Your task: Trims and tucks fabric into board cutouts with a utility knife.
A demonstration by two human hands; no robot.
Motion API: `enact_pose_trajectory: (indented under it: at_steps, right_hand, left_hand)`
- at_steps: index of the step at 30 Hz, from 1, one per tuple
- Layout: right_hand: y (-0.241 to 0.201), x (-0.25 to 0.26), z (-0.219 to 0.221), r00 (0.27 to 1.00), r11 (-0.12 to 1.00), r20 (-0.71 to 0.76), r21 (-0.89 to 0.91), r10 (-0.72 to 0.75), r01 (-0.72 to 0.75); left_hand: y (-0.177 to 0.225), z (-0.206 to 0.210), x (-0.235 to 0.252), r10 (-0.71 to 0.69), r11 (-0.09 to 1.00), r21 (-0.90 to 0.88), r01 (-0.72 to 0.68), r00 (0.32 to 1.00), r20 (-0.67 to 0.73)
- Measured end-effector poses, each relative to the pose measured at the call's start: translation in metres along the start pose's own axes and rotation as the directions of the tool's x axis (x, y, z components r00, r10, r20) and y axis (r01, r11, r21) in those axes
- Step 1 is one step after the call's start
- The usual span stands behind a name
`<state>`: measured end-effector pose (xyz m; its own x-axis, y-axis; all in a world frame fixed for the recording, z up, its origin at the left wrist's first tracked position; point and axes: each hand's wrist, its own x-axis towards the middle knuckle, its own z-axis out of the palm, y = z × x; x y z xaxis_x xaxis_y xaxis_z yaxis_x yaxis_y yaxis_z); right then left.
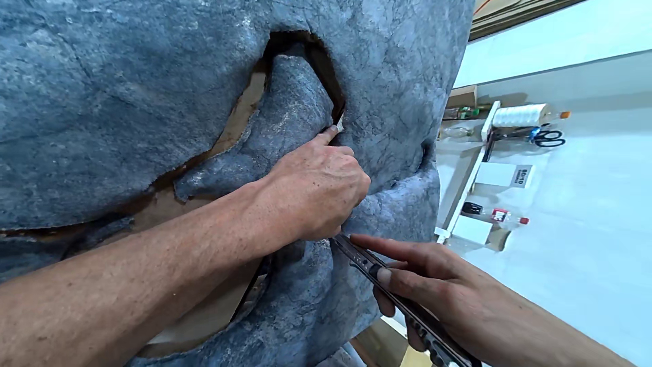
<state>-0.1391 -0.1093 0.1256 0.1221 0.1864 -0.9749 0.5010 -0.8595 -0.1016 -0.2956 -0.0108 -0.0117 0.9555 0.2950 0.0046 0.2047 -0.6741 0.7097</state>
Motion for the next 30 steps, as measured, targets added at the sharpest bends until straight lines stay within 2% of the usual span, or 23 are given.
enact_pose_trajectory:
  at_steps: [12, 30]
  right_hand:
    - [-0.007, 0.001, 0.002, 0.991, 0.955, 0.09, 0.273, 0.096, -0.117]
    - [-0.004, -0.003, 0.011, 0.987, 0.895, 0.114, 0.42, 0.115, -0.153]
  left_hand:
    - [0.001, -0.002, 0.0, -0.017, 1.0, -0.02, 0.017, 1.0, 0.01]
    - [0.001, -0.001, 0.0, -0.028, 0.999, -0.039, 0.027, 0.999, -0.022]
